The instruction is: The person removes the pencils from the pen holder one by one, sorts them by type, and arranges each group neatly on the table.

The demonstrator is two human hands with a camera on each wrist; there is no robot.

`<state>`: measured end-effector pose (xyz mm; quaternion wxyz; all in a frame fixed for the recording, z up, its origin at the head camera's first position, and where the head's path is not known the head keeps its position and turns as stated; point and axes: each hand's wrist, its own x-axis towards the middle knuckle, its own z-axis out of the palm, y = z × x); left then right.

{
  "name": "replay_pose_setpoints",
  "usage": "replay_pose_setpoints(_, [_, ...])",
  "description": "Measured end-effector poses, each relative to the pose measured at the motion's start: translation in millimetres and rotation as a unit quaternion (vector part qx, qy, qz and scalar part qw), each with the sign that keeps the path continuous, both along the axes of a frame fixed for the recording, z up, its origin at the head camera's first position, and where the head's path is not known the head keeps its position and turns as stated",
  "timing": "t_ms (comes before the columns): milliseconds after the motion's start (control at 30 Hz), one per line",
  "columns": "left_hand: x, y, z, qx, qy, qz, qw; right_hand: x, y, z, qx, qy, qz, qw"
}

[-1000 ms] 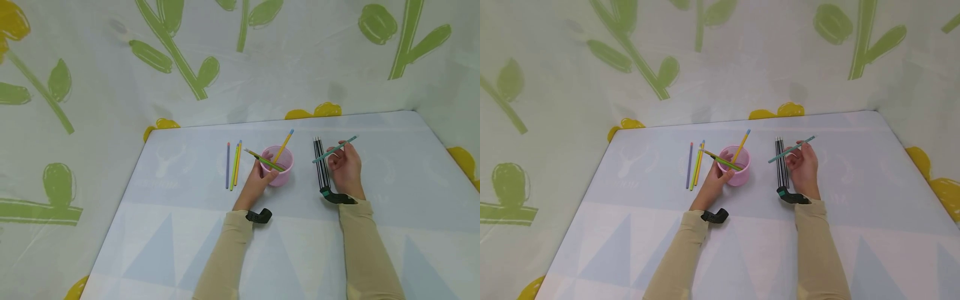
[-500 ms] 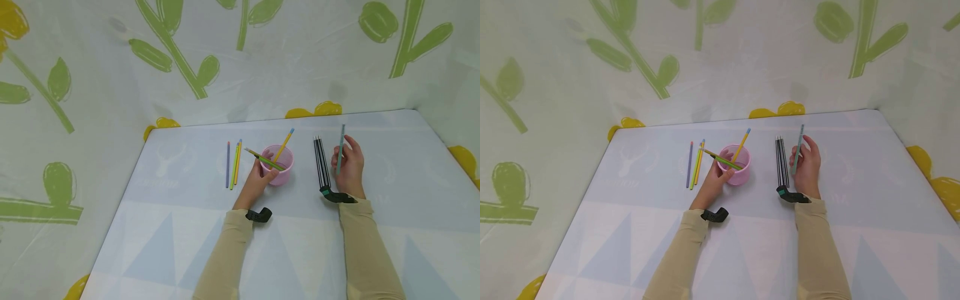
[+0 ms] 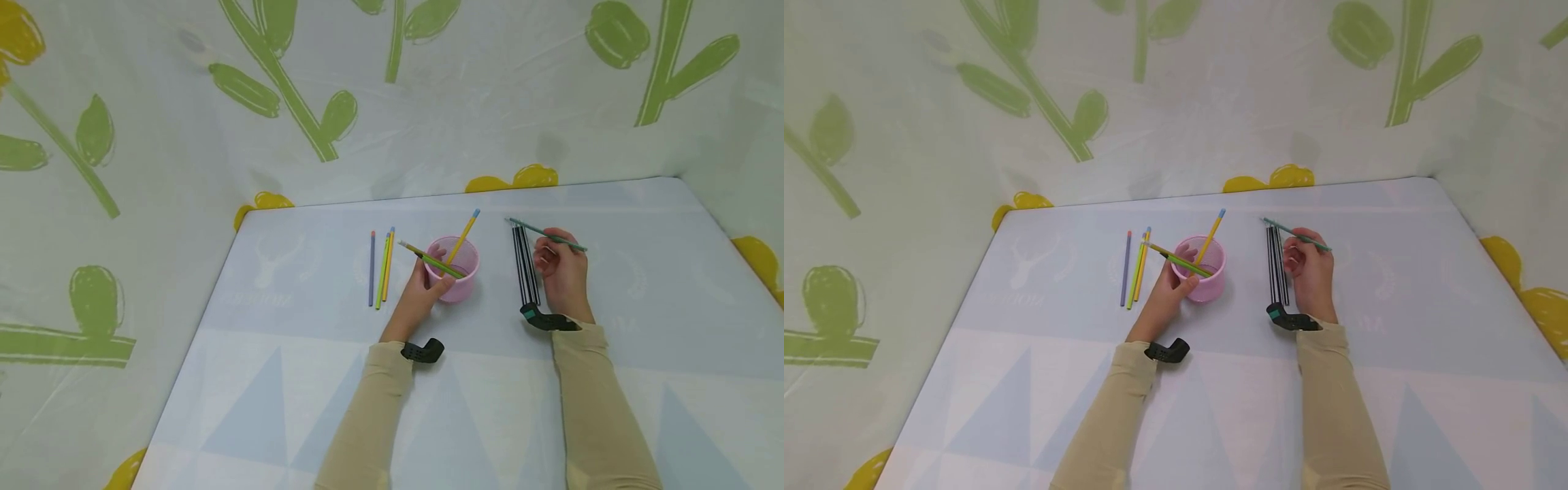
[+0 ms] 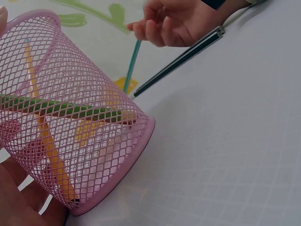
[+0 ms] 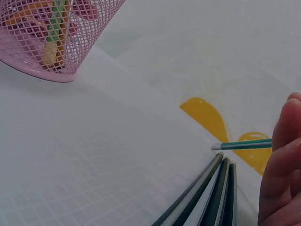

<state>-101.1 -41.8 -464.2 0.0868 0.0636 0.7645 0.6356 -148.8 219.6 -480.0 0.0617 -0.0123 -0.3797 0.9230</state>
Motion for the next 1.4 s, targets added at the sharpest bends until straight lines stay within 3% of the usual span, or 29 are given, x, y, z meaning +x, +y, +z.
replay_pose_setpoints(167, [-0.6, -0.7, 3.3, 0.000, -0.012, -0.011, 0.9999, 1.7, -0.1, 0.6, 0.064, 0.008, 0.003, 0.9979])
replay_pose_setpoints(333, [7.1, 0.2, 20.8, -0.008, -0.010, -0.015, 0.9998, 1.7, -0.3, 0.3, 0.077, 0.010, 0.010, 0.9969])
replay_pose_setpoints(433, [6.0, 0.2, 15.8, -0.006, -0.001, -0.011, 0.9999, 0.9, -2.0, -0.1, 0.109, -0.003, 0.002, 0.9940])
replay_pose_setpoints(567, [-1.5, -0.1, -1.9, -0.001, 0.011, -0.005, 0.9999, 0.4, -5.4, 0.7, 0.192, -0.035, -0.003, 0.9808])
replay_pose_setpoints(867, [-1.9, -1.6, 2.1, 0.001, 0.000, -0.009, 1.0000, 2.6, -6.1, 6.5, 0.328, -0.058, 0.034, 0.9424])
replay_pose_setpoints(967, [1.7, -1.4, 10.3, 0.003, -0.005, -0.015, 0.9999, 2.5, -1.8, 9.2, 0.392, -0.066, 0.048, 0.9164])
replay_pose_setpoints(1033, [4.9, -1.0, 16.1, 0.003, -0.004, -0.018, 0.9998, 2.5, 2.4, 10.8, 0.449, -0.074, 0.058, 0.8884])
replay_pose_setpoints(1100, [7.4, -0.6, 20.1, 0.003, 0.000, -0.021, 0.9998, 2.6, 6.9, 12.2, 0.509, -0.085, 0.064, 0.8543])
replay_pose_setpoints(1167, [7.8, -0.4, 20.4, 0.004, 0.002, -0.021, 0.9998, 2.8, 11.6, 13.5, 0.545, -0.096, 0.074, 0.8295])
replay_pose_setpoints(1400, [0.3, -0.9, 0.9, 0.000, 0.010, -0.009, 0.9999, 4.0, 27.2, 16.5, 0.605, -0.114, 0.148, 0.7741])
